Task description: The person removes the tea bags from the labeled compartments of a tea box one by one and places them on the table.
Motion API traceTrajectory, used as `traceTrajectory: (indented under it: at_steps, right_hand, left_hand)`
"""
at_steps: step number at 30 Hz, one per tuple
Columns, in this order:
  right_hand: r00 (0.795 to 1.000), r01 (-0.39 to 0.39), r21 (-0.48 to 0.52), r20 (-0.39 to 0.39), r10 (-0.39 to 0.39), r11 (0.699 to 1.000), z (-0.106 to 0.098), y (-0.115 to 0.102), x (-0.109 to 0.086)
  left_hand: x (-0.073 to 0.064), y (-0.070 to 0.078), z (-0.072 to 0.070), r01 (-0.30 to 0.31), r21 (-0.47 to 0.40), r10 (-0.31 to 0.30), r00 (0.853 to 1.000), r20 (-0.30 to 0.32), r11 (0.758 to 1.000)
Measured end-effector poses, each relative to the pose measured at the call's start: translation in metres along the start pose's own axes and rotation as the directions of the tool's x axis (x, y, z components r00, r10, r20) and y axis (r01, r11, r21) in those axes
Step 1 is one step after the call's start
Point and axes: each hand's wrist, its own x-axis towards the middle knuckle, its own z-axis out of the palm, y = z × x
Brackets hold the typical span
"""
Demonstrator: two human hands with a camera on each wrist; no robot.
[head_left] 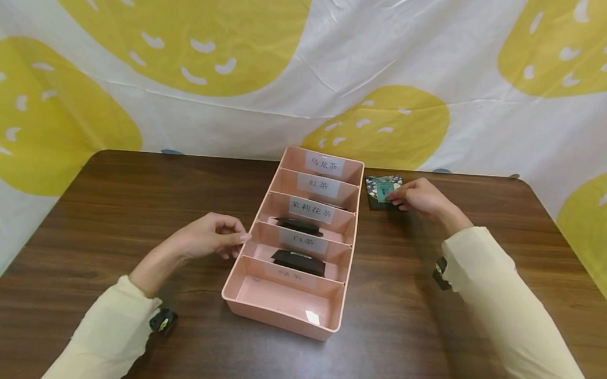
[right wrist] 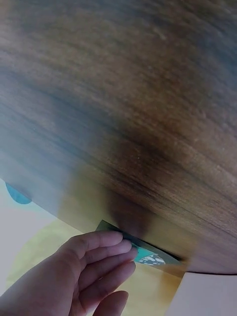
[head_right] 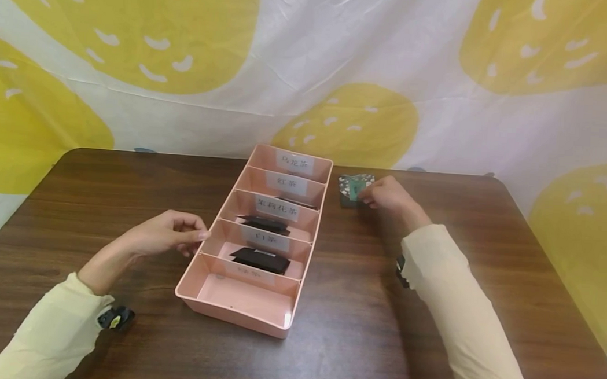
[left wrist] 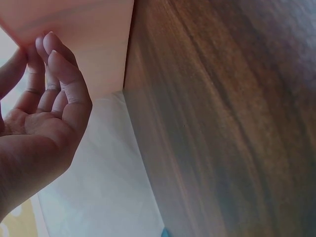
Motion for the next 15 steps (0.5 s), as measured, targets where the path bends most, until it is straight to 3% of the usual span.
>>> traceTrajectory:
  at_steps: [15]
  right_hand:
    - [1.000,0.029,-0.035,-0.005,-0.029,0.999,-0.0075,-0.0062,-0.0095]
  left_hand:
    - [0.0015,-0.0018,0.0014,0.000,-0.012,0.000,1.000,-0.008,1.000]
